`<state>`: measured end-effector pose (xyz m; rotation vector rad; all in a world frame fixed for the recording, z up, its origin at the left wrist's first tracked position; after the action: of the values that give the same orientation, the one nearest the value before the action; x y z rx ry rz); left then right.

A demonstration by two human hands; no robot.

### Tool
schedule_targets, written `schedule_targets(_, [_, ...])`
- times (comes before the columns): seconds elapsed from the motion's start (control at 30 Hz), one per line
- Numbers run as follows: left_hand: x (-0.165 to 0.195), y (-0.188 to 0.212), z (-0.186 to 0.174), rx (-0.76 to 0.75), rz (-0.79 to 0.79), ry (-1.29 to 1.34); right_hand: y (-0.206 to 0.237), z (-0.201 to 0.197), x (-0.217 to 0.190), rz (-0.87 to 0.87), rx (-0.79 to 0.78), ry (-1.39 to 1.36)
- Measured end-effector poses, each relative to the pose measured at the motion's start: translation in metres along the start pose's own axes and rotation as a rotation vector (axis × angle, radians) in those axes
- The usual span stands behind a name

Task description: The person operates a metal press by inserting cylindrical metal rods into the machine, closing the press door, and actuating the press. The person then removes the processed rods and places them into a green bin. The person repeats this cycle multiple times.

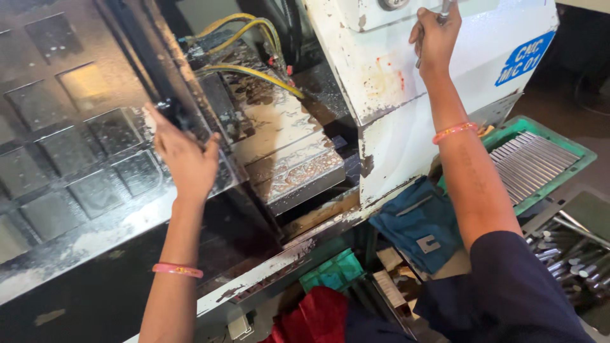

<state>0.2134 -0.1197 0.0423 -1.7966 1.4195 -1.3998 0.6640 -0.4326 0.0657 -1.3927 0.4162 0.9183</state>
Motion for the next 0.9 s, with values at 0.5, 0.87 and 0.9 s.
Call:
schedule_targets(0.5, [0.061,-0.031,0.098,-0.331,0.17,-0.063,-0.011,-0.053,0.003,-0.128,0.07,0.1])
schedule_targets(0.87, [0.065,-0.038,0.174,-0.442,0.236,-0.073,0.104,-0.266,0.006,-0.222,-0.337,1.032])
schedule_targets(0.9, [0.062,-0.041,0.179,-0.441,0.298,-0.083,0.117,-0.27,0.016,-0.32,-0.383,1.627])
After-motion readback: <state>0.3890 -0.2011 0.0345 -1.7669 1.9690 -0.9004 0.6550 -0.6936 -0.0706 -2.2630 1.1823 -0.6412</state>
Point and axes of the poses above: each hand's wrist, its own y-axis away from the middle knuckle, its own z-axis out of the palm, x = y × z, the point moved 2 cm from there along -y, towards the middle knuckle, and after that the axes turned 15 degrees about y, right-handed, at the moved point
